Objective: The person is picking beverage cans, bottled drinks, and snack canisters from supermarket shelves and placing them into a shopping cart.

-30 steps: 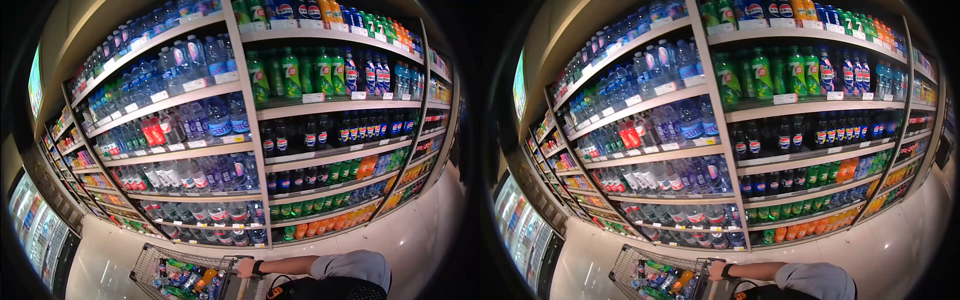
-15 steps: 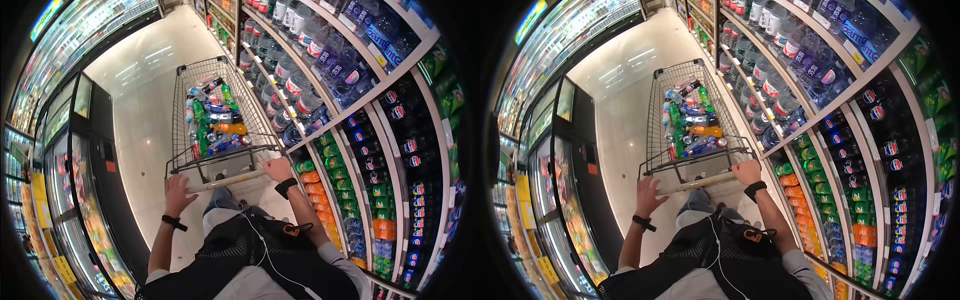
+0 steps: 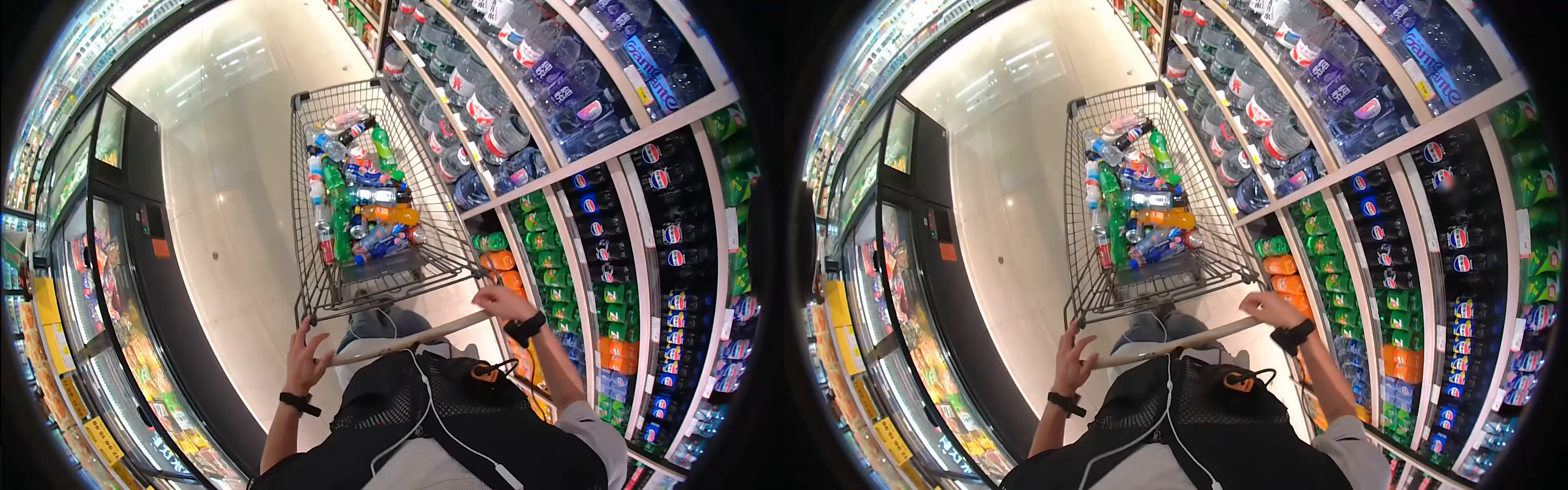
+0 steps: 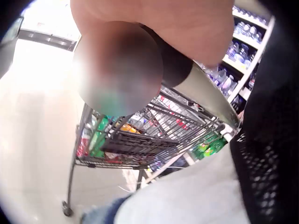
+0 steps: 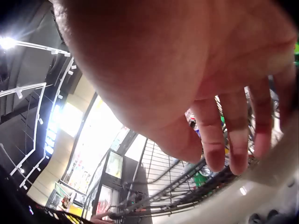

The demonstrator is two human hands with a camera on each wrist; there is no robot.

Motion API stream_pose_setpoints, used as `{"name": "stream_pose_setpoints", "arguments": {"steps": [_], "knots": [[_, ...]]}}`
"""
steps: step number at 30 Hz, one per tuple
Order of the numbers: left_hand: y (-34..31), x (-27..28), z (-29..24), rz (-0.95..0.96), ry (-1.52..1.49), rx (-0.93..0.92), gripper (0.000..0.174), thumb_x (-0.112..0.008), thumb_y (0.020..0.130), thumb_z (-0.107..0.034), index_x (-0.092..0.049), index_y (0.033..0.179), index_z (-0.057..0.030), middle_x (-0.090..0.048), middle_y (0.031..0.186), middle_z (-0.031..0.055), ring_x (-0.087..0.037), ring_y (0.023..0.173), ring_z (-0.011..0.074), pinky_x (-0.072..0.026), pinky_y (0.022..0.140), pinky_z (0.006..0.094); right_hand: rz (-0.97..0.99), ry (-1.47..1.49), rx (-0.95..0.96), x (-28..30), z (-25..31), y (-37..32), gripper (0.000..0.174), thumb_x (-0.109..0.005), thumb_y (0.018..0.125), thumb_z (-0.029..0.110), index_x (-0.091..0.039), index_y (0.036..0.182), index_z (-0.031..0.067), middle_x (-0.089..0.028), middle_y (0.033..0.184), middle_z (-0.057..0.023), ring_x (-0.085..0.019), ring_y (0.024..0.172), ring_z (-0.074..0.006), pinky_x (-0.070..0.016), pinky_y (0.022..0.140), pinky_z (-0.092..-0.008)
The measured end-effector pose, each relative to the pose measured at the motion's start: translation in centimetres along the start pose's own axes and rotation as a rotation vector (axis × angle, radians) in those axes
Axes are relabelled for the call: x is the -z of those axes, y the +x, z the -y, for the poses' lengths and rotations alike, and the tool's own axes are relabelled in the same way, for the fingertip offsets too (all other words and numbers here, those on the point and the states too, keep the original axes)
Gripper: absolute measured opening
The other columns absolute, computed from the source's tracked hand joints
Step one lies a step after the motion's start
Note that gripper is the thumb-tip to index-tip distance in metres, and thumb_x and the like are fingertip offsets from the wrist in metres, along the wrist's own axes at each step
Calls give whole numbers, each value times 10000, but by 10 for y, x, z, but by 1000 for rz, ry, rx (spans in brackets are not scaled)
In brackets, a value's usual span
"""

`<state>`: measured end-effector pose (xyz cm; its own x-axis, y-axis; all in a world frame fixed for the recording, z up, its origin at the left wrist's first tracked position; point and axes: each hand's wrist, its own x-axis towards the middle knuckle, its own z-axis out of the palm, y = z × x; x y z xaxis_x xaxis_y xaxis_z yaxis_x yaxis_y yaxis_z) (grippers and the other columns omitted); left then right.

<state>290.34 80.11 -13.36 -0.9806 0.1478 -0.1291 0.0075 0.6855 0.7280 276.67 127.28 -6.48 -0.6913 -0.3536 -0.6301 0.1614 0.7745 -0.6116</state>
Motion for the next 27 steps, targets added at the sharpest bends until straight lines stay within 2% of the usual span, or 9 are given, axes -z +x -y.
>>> {"name": "stream_pose_setpoints", "arguments": {"steps": [5, 9, 10, 12, 14, 15, 19, 22, 27], "knots": [[9, -18, -36, -90, -84, 109, 443, -609, 875, -209, -541, 1291, -72, -339, 1467, 221, -494, 1173, 396, -431, 968, 446, -127, 33, 177, 72, 57, 89, 261, -604, 910, 274, -669, 942, 23, -641, 720, -73, -579, 615, -164, -451, 576, -316], [-6, -19, -38, -74, -85, 114, 495, -603, 793, -57, -554, 1283, -103, -418, 1409, 236, -477, 1218, 417, -429, 998, 444, 23, 84, 390, 7, 88, 240, 323, -585, 899, 326, -681, 906, 17, -644, 699, -71, -591, 530, -172, -468, 533, -329], [-6, -24, -43, -41, -63, 116, 514, -594, 761, -34, -561, 1270, -106, -422, 1406, 231, -492, 1203, 412, -444, 982, 443, 157, 24, 161, -18, 76, 281, 379, -617, 852, 380, -682, 921, 14, -671, 721, -83, -613, 543, -200, -493, 558, -349], [-8, -28, -63, 16, -123, 207, 491, -566, 763, -11, -578, 1246, -94, -430, 1392, 249, -489, 1219, 410, -438, 997, 445, 263, -331, 179, -98, 1, 393, 474, -671, 812, 386, -634, 1097, 10, -685, 988, -143, -667, 813, -284, -526, 758, -383], [-1, -36, -70, -10, -98, 215, 475, -572, 700, -1, -622, 1167, -73, -463, 1360, 243, -499, 1223, 397, -443, 999, 441, -139, -143, 67, -137, -21, 435, 597, -697, 755, 443, -612, 1127, -15, -645, 1094, -198, -632, 947, -357, -501, 851, -427], [6, -38, -62, -8, -76, 230, 477, -583, 689, -8, -625, 1158, -83, -479, 1352, 218, -520, 1198, 382, -463, 971, 432, -79, -33, -132, -134, 3, 434, 638, -710, 746, 455, -591, 1128, -42, -609, 1140, -231, -587, 1066, -371, -471, 914, -442], [1, -39, -68, -7, -100, 318, 428, -584, 672, -1, -664, 1084, -84, -520, 1322, 182, -579, 1132, 337, -504, 916, 406, -180, 6, -269, -166, -3, 458, 597, -718, 754, 473, -598, 1116, 13, -596, 1177, -208, -571, 1106, -352, -486, 881, -427], [11, -41, -70, 12, -89, 341, 404, -584, 670, 2, -677, 1053, -86, -522, 1322, 176, -592, 1113, 327, -513, 903, 399, 59, 291, -138, -158, -13, 472, 690, -709, 748, 483, -554, 1216, 0, -582, 1211, -195, -520, 1168, -391, -388, 1018, -448], [22, -40, -80, 27, -81, 365, 364, -568, 679, 9, -689, 1013, -71, -511, 1325, 189, -588, 1109, 339, -517, 891, 391, -217, -74, -267, -156, -3, 463, 784, -700, 743, 541, -502, 1274, -2, -566, 1254, -170, -413, 1277, -381, -280, 1095, -444]]}}
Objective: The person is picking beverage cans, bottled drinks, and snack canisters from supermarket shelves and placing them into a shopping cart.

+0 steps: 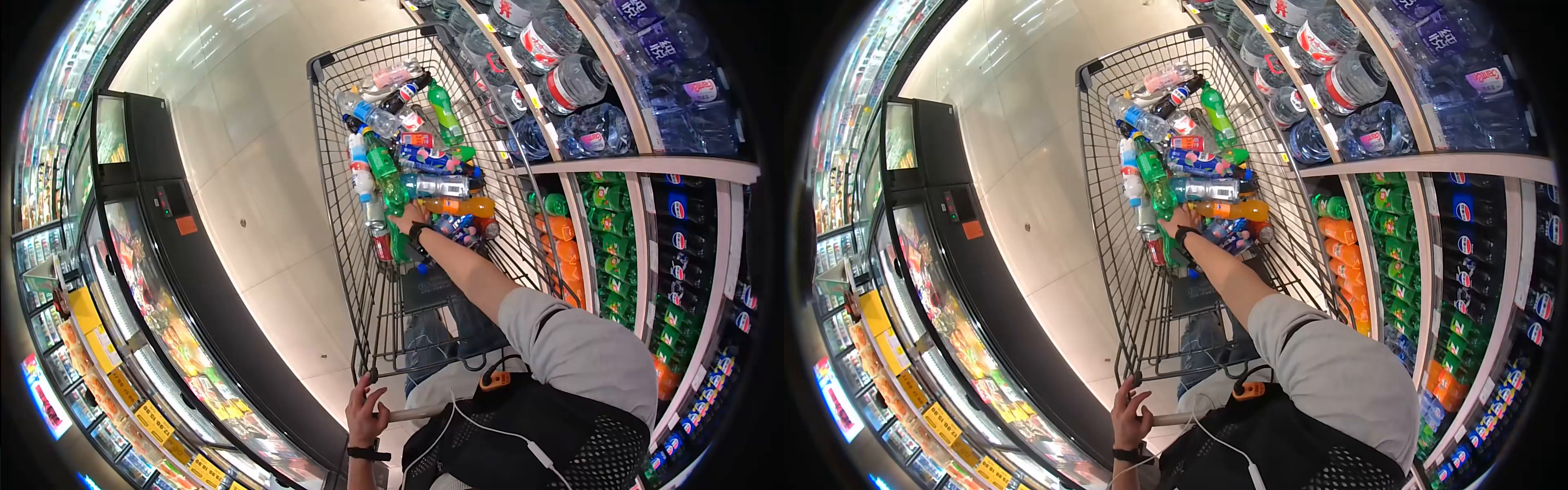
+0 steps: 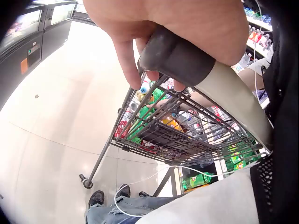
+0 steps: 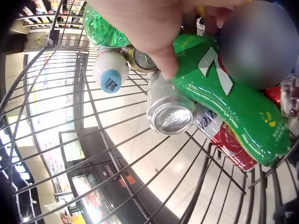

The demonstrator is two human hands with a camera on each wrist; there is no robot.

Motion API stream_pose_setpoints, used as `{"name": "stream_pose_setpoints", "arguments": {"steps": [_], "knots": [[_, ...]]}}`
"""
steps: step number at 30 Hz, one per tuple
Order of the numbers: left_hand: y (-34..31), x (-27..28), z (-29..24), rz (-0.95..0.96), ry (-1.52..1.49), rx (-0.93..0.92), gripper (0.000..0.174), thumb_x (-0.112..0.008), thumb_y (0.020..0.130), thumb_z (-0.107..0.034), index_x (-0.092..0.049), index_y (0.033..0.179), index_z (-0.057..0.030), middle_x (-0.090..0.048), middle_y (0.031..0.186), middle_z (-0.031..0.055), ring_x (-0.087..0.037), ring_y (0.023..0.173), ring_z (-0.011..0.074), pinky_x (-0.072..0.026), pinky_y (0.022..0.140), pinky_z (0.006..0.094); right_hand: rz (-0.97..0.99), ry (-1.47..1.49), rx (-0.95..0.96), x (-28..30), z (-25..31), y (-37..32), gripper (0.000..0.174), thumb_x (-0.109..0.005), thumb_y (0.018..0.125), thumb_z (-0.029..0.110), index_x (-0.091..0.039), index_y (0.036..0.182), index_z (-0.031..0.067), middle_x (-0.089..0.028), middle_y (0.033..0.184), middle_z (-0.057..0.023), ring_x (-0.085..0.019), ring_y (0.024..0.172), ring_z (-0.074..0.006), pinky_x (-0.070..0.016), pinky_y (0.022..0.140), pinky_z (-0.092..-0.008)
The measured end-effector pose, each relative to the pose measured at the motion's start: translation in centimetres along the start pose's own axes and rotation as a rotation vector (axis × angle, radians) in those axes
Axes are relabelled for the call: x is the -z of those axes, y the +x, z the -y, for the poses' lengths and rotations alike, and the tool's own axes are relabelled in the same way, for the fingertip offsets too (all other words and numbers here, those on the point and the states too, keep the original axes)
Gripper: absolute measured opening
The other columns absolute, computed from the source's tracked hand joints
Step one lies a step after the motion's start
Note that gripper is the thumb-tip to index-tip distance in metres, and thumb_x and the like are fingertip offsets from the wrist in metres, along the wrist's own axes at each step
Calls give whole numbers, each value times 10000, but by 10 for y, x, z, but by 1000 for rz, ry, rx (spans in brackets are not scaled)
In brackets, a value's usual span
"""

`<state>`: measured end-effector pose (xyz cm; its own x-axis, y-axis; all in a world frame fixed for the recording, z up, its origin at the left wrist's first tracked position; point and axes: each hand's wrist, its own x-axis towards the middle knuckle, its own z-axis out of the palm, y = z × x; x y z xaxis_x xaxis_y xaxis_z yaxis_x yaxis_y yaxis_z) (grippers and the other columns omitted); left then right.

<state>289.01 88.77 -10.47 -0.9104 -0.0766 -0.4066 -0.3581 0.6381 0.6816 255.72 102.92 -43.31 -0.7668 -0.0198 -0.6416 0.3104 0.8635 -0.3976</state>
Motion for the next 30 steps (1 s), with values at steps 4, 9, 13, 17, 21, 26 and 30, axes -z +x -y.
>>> {"name": "stream_pose_setpoints", "arguments": {"steps": [4, 9, 13, 17, 21, 26, 30], "knots": [[7, -7, -14, -8, 20, -27, 344, -577, 680, -1, -693, 994, -78, -515, 1324, 180, -595, 1101, 327, -522, 886, 391, 110, 154, -21, 21, -20, 4, 900, -738, 695, 530, -401, 1356, 22, -537, 1272, -170, -475, 1220, -378, -318, 1069, -465], [7, -12, -15, -43, 48, -72, 305, -587, 680, -15, -692, 959, -78, -517, 1323, 176, -598, 1098, 319, -526, 865, 391, 199, 32, 263, 58, -25, -15, 809, -830, 651, 424, -480, 1293, 78, -512, 1263, -169, -476, 1205, -348, -397, 1003, -450], [4, -9, -22, -31, -17, -68, 295, -550, 692, -6, -697, 940, -67, -499, 1336, 201, -579, 1110, 355, -483, 937, 418, 244, 91, 260, 110, -36, -66, 648, -819, 679, 409, -557, 1193, 115, -522, 1214, -166, -491, 1173, -343, -412, 976, -451], [12, 1, -7, -44, -40, -127, 270, -552, 709, -7, -692, 932, -66, -495, 1341, 198, -594, 1062, 342, -507, 862, 405, 30, 85, 490, 191, -18, -115, 582, -821, 671, 410, -603, 1116, 105, -560, 1131, -165, -541, 1093, -347, -440, 921, -437], [25, -3, -16, -91, -5, -237, 222, -574, 729, -49, -688, 917, -79, -492, 1359, 156, -592, 1074, 306, -511, 853, 394, -204, 135, 621, 350, 7, -217, 526, -795, 684, 414, -617, 1079, 116, -583, 1020, -151, -581, 988, -326, -454, 870, -413], [23, -13, -22, -103, -76, -263, 208, -547, 749, -34, -671, 913, -72, -465, 1352, 171, -577, 1023, 336, -486, 850, 412, -463, 271, 502, 477, -26, -357, 443, -756, 803, 382, -587, 1064, 66, -620, 958, -68, -595, 916, -150, -473, 750, -298], [39, -1, -22, -97, -32, -338, 199, -545, 771, -28, -657, 935, -32, -424, 1364, 213, -568, 1012, 343, -469, 866, 415, -795, 216, 394, 532, -41, -454, 375, -724, 839, 374, -578, 1020, 80, -584, 814, -20, -538, 728, -94, -435, 628, -265]]}}
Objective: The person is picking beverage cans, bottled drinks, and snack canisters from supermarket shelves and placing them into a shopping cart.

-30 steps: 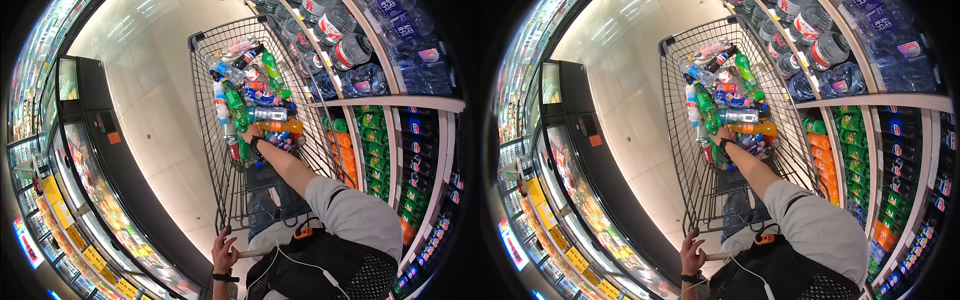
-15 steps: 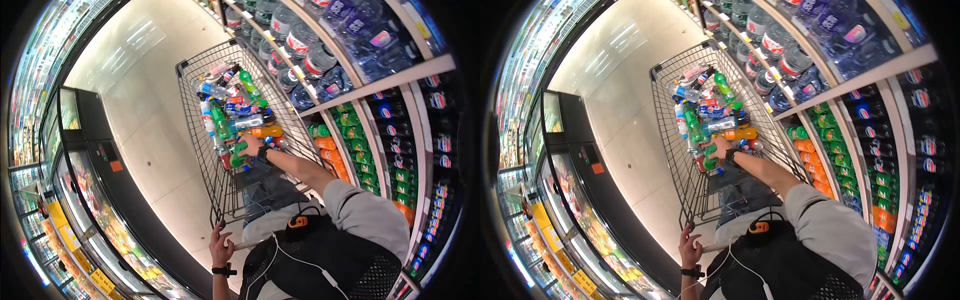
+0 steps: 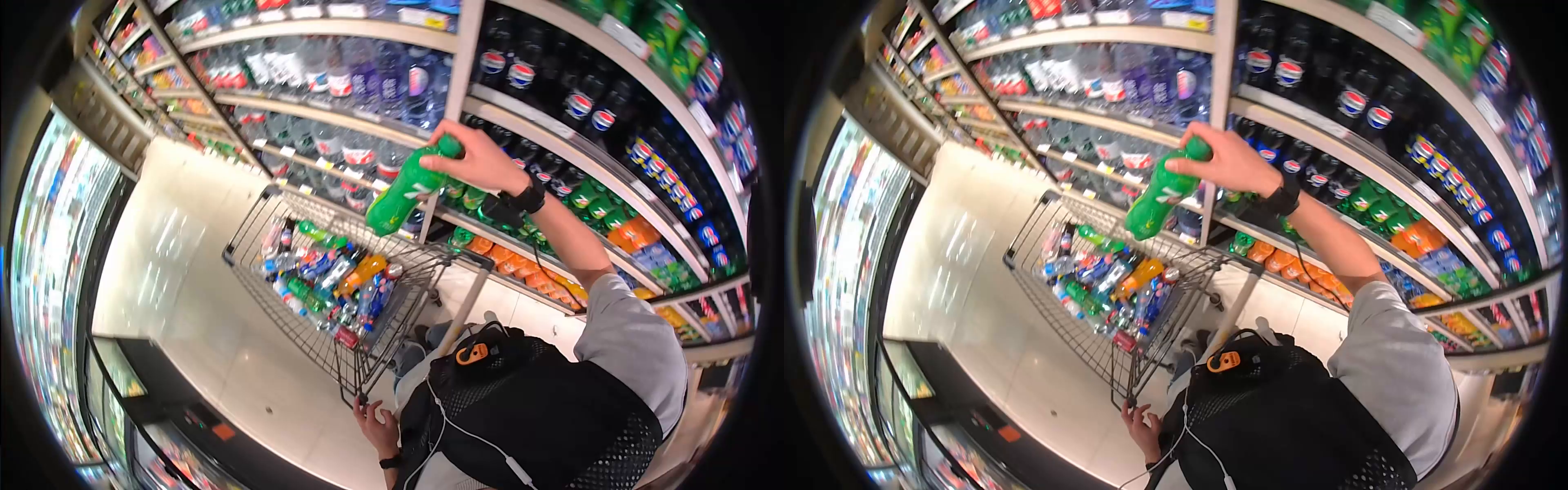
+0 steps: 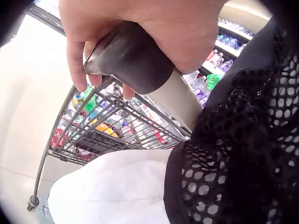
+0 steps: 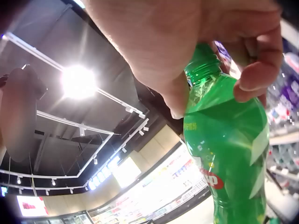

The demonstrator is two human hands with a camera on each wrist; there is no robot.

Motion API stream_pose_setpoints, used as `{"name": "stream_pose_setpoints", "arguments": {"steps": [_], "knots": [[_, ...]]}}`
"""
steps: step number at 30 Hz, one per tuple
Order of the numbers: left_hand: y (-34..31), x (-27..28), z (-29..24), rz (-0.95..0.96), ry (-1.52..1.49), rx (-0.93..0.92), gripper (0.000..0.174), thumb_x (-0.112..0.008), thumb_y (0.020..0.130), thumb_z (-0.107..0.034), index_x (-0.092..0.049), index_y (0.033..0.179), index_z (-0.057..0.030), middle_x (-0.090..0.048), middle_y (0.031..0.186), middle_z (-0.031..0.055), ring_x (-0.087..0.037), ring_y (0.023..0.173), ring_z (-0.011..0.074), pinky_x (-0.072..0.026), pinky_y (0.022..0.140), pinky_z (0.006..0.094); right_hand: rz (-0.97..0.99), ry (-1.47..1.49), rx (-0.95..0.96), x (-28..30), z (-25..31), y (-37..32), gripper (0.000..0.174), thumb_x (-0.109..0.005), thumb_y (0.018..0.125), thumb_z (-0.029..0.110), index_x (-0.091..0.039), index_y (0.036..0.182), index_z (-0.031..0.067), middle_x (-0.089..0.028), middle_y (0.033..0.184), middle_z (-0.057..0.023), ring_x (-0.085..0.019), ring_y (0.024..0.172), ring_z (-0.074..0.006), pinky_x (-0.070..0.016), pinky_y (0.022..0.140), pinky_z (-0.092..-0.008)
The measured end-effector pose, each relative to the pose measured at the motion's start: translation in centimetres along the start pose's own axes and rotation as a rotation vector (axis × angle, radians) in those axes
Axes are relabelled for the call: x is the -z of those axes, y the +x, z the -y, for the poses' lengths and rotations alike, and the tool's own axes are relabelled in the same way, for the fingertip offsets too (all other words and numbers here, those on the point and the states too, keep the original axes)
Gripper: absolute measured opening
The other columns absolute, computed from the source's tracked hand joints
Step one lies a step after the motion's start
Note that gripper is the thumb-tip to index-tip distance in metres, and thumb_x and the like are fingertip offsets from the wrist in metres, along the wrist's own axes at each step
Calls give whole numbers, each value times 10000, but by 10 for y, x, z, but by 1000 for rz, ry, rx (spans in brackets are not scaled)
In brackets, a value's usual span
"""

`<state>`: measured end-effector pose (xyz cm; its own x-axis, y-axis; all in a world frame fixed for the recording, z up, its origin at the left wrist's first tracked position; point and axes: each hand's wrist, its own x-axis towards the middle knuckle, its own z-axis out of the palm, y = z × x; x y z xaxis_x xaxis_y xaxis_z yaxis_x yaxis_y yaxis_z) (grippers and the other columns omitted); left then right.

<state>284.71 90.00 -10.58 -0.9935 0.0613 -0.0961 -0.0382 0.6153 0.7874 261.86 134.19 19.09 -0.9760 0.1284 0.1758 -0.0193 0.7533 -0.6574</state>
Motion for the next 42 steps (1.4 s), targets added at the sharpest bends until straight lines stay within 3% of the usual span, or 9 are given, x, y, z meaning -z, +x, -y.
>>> {"name": "stream_pose_setpoints", "arguments": {"steps": [6, 11, 13, 17, 20, 22, 27, 37, 42], "knots": [[35, 0, 9, 48, 0, -47, 213, -559, 782, -91, -647, 967, -33, -416, 1359, 226, -552, 1044, 379, -462, 878, 436, -319, -201, 123, 113, 30, -35, 353, -703, 850, 372, -569, 978, 72, -564, 703, -48, -491, 555, -110, -375, 503, -275], [92, -12, 94, -199, 318, -594, 310, -680, 771, -304, -651, 1001, -99, -529, 1214, 277, -571, 1057, 418, -499, 837, 474, -431, -263, 145, 180, 70, -66, 312, -709, 857, 293, -562, 988, 50, -602, 732, -52, -512, 588, -105, -406, 530, -277], [81, 32, 29, 128, 761, -175, 671, -607, 820, -487, -473, 1345, -91, -386, 1438, 226, -358, 1336, 376, -420, 971, 472, -486, -310, 130, 196, 94, -79, 285, -704, 865, 268, -564, 988, 53, -593, 725, -30, -503, 596, -82, -402, 531, -258], [113, 58, -31, 280, 652, -131, 760, -605, 813, -531, -398, 1394, -88, -367, 1445, 238, -359, 1303, 472, -374, 1014, 526, -472, -295, 109, 216, 119, -99, 252, -681, 890, 249, -554, 1000, 61, -560, 777, 3, -473, 641, -41, -388, 551, -228], [150, 55, -66, 750, 301, -51, 744, -612, 821, -511, -379, 1409, -120, -291, 1501, 220, -190, 1410, 393, -261, 1065, 613, -438, -286, 91, 223, 128, -98, 251, -673, 899, 250, -553, 1020, 65, -551, 817, 18, -463, 676, -37, -380, 573, -221], [159, 25, -87, 710, 418, -343, 378, -698, 771, -350, -633, 1019, -72, -633, 1008, 268, -610, 973, 437, -507, 810, 486, -356, -232, 6, 226, 131, -95, 243, -661, 912, 247, -551, 1040, 72, -544, 852, 33, -469, 728, -39, -393, 621, -216], [220, -6, -116, 801, 481, -397, 378, -720, 737, -278, -631, 1005, -27, -659, 925, 250, -630, 905, 412, -509, 772, 504, -218, 87, 127, 236, 116, -85, 168, -604, 940, 173, -516, 1060, 93, -637, 1166, -84, -554, 1042, -102, -453, 851, -262], [278, -30, -209, 902, 540, -442, 404, -707, 810, -300, -625, 1098, -29, -671, 915, 220, -658, 907, 358, -525, 782, 422, 59, 135, 407, 271, 83, -32, 204, -681, 850, 164, -514, 925, 74, -576, 1008, -55, -536, 972, -160, -439, 845, -313], [271, -53, -376, 922, -686, -621, 608, -490, 987, -314, -238, 1475, -54, -529, 1312, 198, -546, 1190, 296, -438, 980, 390, 229, 201, 495, 256, 76, -14, 262, -726, 785, 122, -469, 757, 85, -567, 875, -45, -495, 826, -147, -412, 754, -297]]}}
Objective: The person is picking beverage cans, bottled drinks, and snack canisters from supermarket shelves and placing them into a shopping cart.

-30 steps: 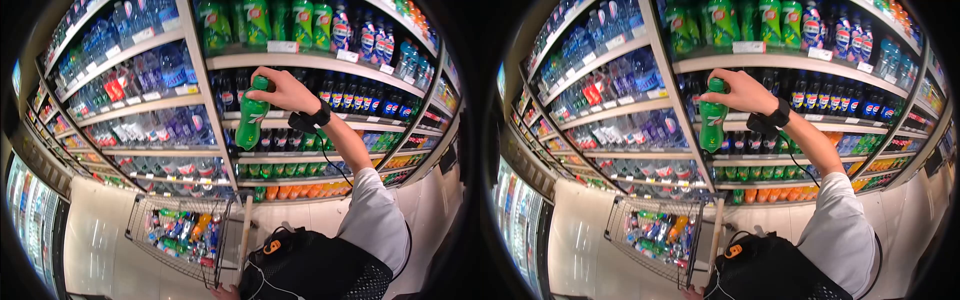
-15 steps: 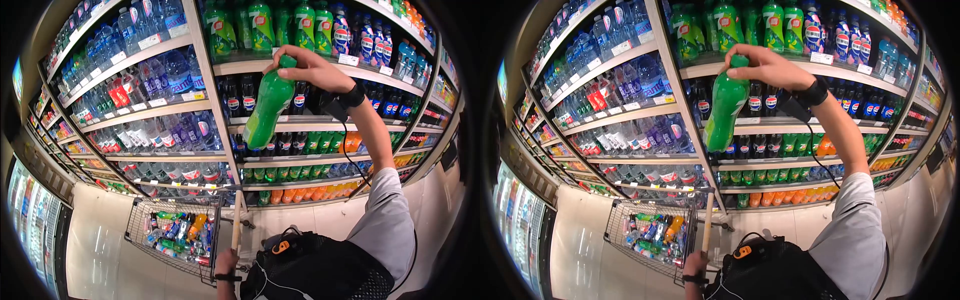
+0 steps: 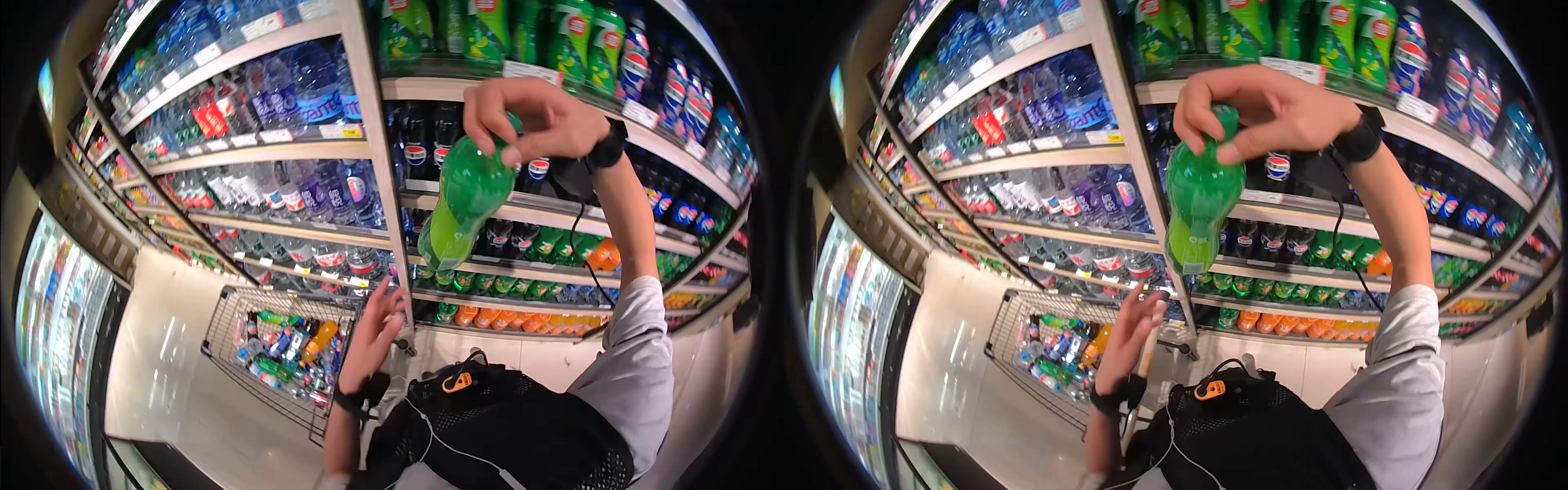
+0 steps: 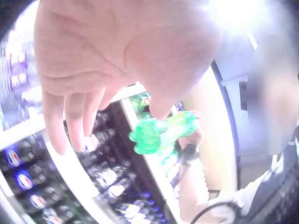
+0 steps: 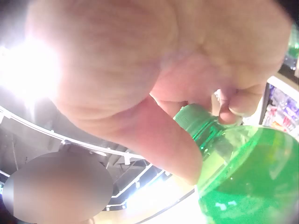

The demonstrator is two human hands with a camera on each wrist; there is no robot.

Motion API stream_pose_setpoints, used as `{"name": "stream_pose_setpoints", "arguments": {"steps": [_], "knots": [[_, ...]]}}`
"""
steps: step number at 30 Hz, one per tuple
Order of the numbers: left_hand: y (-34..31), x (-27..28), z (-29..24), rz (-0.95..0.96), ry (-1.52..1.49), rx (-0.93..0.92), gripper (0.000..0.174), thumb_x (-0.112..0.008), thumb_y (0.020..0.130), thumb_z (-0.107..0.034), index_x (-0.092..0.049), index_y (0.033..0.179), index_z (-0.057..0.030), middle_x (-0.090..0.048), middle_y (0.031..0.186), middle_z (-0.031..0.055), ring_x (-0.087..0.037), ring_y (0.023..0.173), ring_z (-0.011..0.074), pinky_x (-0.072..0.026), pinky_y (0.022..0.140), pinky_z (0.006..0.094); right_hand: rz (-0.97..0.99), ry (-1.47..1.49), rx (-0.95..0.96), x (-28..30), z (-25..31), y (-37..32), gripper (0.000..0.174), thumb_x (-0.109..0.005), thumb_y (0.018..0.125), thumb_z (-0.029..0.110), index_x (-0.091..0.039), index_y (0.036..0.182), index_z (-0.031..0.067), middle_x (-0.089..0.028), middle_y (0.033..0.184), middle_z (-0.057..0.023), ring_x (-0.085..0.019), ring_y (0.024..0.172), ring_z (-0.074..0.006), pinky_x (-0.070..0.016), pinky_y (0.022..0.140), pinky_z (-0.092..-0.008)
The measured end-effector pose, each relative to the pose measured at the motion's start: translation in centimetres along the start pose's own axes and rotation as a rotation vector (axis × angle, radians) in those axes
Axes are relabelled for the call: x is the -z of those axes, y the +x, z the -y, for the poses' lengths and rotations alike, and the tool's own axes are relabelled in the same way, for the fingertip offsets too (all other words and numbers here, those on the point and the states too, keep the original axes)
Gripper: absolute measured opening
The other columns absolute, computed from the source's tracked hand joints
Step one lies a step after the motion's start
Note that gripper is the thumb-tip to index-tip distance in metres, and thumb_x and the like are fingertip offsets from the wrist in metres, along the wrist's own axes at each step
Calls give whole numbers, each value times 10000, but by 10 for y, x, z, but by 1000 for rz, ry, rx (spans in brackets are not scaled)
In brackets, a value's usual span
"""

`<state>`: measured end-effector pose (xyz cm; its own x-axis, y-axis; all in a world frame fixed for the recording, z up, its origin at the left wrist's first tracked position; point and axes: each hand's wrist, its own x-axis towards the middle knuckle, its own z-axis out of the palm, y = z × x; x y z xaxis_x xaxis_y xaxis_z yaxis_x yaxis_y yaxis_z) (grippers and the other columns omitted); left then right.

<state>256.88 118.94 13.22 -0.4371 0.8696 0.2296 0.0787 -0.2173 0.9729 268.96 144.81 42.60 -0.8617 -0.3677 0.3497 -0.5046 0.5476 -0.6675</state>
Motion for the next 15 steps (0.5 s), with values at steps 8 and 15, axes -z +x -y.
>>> {"name": "stream_pose_setpoints", "arguments": {"steps": [8, 15], "knots": [[106, -34, 5, 407, -889, 153, 729, -362, 974, -556, -219, 1471, -43, -453, 1364, 258, -621, 1058, 283, -531, 880, 373, 290, -9, 198, 24, -36, -4, 137, -693, 819, 78, -560, 844, 62, -621, 1033, -99, -554, 925, -170, -435, 851, -322], [127, -38, -23, 89, -916, -81, 627, -652, 857, -63, -256, 1338, -130, -428, 1366, 181, -514, 1197, 434, -436, 1012, 579, -235, -68, -127, 34, -47, -16, 452, -624, 906, 75, -498, 1339, 52, -582, 1246, -100, -541, 1147, -152, -437, 986, -304]]}}
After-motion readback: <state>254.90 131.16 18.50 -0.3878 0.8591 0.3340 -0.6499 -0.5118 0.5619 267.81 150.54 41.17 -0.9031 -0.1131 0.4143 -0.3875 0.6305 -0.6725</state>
